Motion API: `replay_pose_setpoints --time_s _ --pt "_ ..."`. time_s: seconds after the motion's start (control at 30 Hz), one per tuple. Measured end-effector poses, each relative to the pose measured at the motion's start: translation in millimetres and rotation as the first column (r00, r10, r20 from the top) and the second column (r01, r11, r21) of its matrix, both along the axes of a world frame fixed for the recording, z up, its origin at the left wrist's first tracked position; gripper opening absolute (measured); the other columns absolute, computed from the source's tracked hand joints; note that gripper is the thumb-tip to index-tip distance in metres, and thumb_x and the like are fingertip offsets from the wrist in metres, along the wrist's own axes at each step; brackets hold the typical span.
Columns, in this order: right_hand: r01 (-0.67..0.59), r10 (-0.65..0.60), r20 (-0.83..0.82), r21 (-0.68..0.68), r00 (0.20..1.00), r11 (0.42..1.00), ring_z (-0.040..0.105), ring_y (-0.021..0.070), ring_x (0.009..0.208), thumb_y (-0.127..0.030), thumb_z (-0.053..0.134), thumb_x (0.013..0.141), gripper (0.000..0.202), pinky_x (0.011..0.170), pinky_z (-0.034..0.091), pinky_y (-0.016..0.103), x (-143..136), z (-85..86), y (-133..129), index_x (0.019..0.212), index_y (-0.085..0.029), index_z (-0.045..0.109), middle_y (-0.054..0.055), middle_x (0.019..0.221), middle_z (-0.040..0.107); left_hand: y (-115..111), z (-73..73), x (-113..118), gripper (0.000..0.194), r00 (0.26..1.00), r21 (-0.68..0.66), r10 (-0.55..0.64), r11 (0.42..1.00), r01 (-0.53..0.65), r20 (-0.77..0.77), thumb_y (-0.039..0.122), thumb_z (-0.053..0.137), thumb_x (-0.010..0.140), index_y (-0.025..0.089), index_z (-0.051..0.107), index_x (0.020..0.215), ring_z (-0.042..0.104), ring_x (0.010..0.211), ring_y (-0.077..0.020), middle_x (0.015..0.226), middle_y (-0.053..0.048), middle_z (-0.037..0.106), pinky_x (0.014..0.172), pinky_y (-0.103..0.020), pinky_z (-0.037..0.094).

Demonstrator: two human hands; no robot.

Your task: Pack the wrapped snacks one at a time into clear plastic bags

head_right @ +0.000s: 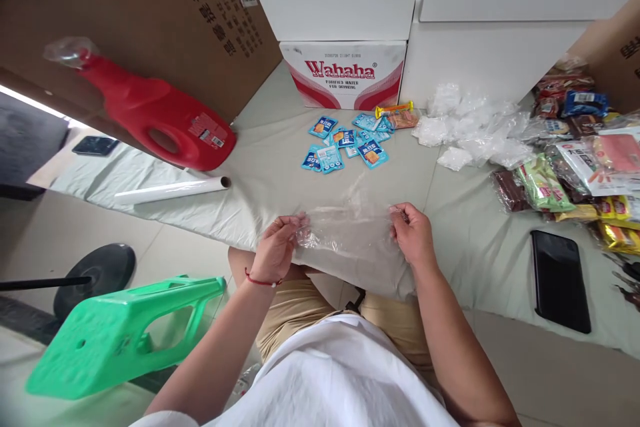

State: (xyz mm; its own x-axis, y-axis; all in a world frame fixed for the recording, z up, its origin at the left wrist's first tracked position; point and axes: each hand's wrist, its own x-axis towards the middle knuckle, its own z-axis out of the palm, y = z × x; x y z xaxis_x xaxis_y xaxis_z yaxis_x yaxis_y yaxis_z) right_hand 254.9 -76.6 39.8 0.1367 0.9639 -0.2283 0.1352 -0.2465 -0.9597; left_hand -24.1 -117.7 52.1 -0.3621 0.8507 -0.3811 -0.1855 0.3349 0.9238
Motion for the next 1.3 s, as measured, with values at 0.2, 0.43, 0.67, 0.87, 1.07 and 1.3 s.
replay_pose_setpoints --time_s 0.2,0.43,0.67,0.87,1.07,1.3 --pt "-0.068 0.065 0.052 0.059 0.997 0.996 0.049 0.0111 0.048 -0.051 0.065 0.087 0.03 0.049 0.038 0.024 -2.3 -0.6 -8.1 0.087 -0.021 0.065 -0.006 0.057 0.05 5.3 17.8 -4.5 0.069 0.622 0.151 -0.086 0.936 0.318 -0.779 0.016 0.063 0.072 0.022 0.048 0.139 0.041 0.147 -0.0315 0.152 -0.015 0.048 0.121 -0.054 0.036" --pt "-0.129 0.122 0.089 0.077 0.989 0.989 0.049 0.0116 0.05 -0.053 0.063 0.089 0.032 0.05 0.039 0.025 -2.8 4.0 -12.7 0.088 -0.021 0.066 -0.005 0.061 0.053 45.6 23.0 30.0 0.082 0.276 -0.041 -0.266 0.784 0.619 -0.924 0.027 0.075 0.074 0.023 0.044 0.15 0.035 0.15 -0.0388 0.149 -0.015 0.054 0.124 -0.06 0.019" --pt "-0.113 0.098 0.23 0.053 0.968 0.992 0.046 0.013 0.052 -0.057 0.058 0.093 0.037 0.052 0.037 0.025 30.4 -8.1 -31.2 0.091 -0.021 0.067 -0.005 0.057 0.049 74.6 -13.8 26.8 0.03 0.71 0.046 -0.173 0.96 0.277 -0.682 0.04 0.045 0.098 0.021 0.063 0.082 0.054 0.063 -0.0167 0.061 0.002 0.052 0.067 -0.029 0.041" --pt "-0.201 0.091 0.615 0.112 0.783 0.973 0.061 0.0214 0.076 -0.049 0.054 0.095 0.034 0.071 0.048 0.034 58.6 -9.0 -44.5 0.101 -0.021 0.07 0.006 0.086 0.067 80.1 -16.9 20.6 0.017 0.656 0.019 -0.088 0.988 0.154 -0.75 0.037 0.054 0.093 0.022 0.058 0.085 0.054 0.069 -0.0199 0.069 -0.001 0.053 0.072 -0.032 0.042" --pt "-0.176 -0.22 0.7 0.447 0.679 0.877 0.059 0.0232 0.079 -0.039 0.05 0.1 0.024 0.078 0.051 0.039 41.1 38.5 -43.8 0.102 -0.023 0.068 0.01 0.092 0.067 59.1 -8.2 18.4 0.023 0.428 0.378 0.338 0.926 0.011 -0.839 0.023 0.06 0.082 0.017 0.058 0.105 0.057 0.105 -0.0285 0.109 -0.015 0.059 0.099 -0.046 0.043" --pt "-0.784 0.367 0.772 0.259 0.518 0.564 0.062 0.0262 0.113 -0.03 0.043 0.104 0.032 0.099 0.052 0.044 -19.9 32.4 -31.5 0.123 -0.025 0.068 0.011 0.122 0.07 28.5 -11.6 35.3 0.028 0.186 0.003 -0.138 0.794 0.608 -0.973 0.024 0.047 0.095 0.021 0.071 0.109 0.062 0.117 -0.0293 0.111 -0.014 0.072 0.109 -0.052 0.038"
